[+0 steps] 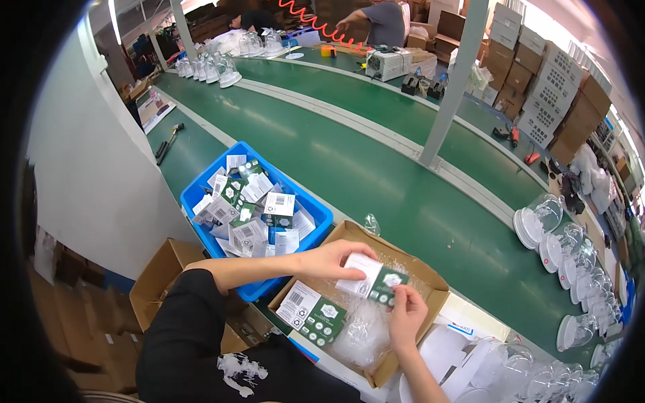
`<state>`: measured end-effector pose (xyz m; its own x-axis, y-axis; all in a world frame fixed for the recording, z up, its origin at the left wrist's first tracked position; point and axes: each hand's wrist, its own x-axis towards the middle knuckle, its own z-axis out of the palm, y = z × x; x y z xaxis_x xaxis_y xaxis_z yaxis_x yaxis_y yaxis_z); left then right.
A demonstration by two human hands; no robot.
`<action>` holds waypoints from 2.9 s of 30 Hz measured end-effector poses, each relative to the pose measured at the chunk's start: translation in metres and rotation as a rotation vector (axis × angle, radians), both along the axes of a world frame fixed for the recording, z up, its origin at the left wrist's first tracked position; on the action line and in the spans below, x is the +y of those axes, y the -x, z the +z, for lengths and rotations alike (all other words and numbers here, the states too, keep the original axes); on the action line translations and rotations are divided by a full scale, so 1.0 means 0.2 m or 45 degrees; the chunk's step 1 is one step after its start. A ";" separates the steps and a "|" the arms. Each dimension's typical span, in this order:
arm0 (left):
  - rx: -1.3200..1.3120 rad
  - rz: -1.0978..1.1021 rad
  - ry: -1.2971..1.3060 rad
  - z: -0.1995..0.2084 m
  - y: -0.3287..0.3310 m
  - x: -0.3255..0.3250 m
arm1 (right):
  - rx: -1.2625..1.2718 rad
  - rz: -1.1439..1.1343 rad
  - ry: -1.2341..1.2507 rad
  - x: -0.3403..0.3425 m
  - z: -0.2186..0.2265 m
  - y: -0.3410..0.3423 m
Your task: Assembling lighting components and placing them into boxes on a production line.
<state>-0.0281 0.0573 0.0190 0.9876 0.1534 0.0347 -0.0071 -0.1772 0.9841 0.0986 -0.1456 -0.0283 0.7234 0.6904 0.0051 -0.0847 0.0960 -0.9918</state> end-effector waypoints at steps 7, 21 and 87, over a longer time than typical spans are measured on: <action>0.199 0.022 0.605 -0.16 -0.09 0.07 | -0.122 0.145 -0.036 -0.08 -0.05 0.00; 0.065 -0.171 -0.131 -0.07 -0.01 -0.07 | -0.691 0.357 -0.041 -0.05 0.03 0.03; 0.182 -0.231 -0.195 -0.04 0.03 -0.23 | -1.112 0.316 -0.003 -0.06 0.05 0.04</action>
